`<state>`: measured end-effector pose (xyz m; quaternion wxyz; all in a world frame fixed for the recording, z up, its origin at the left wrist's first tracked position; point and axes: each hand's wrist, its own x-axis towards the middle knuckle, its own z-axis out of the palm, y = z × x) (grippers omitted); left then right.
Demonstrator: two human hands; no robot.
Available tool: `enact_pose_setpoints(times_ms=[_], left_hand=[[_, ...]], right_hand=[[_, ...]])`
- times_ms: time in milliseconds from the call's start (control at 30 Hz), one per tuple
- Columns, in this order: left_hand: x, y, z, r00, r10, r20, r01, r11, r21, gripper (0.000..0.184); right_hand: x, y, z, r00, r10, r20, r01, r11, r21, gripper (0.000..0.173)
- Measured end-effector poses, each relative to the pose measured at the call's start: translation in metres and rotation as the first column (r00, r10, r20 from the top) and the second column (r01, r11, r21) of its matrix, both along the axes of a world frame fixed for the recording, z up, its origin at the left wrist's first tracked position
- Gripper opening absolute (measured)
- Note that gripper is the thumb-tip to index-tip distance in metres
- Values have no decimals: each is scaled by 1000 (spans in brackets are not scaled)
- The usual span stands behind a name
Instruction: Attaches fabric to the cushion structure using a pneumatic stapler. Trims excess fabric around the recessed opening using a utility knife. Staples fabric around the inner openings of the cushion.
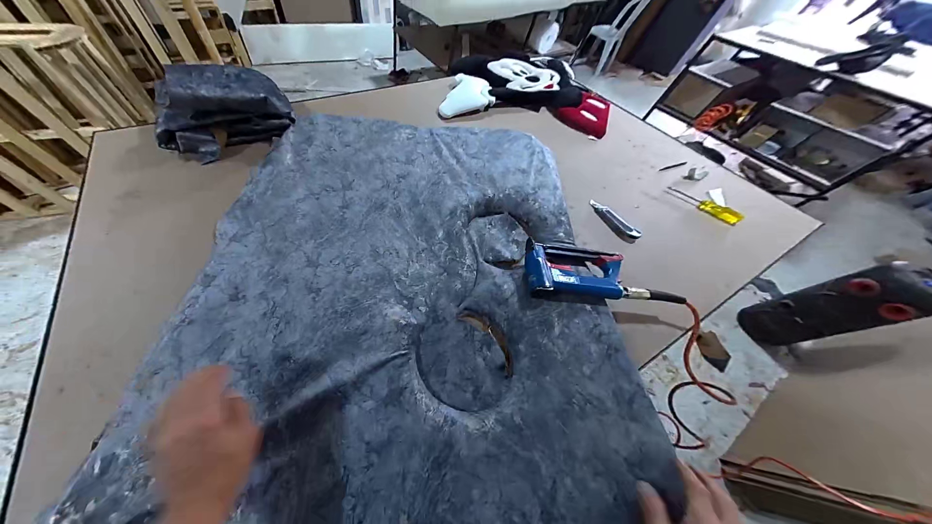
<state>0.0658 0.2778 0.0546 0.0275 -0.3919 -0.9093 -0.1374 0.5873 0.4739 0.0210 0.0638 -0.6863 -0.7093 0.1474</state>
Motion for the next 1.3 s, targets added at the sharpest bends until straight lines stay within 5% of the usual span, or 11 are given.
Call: enact_pose_setpoints(times_ms=[100,200,267,400,733,967,1100,1300], left_hand=[[116,87,-11,879,-474,45,471,879,73,44],[162,152,-41,764,-573,296,623,774,-111,58],[152,166,-53,765,-522,378,625,744,-237,69],[96,152,-63,850,-446,279,496,857,-140,68],[66,158,-75,935,-340,100,349,931,-104,77],[55,159,-71,903,-429,34,429,891,-151,78],[47,158,-70,884,-466,18,461,867,-189,71],[24,163,-74,823,-567,27,566,818,-104,63]], right_hand=[[-106,-10,14,899,426,-103,-405,897,177,60],[-196,-32,-26,816,565,-125,-521,811,265,57],[-213,-42,-47,839,543,25,-530,808,258,60],[-209,-40,-50,813,570,119,-582,784,216,62],[-204,-40,-40,787,611,90,-616,768,174,61],[-207,-32,-23,800,597,-58,-594,802,63,55],[-269,-8,-19,698,656,-286,-622,754,212,54],[-343,42,-40,678,709,-192,-673,704,227,46]])
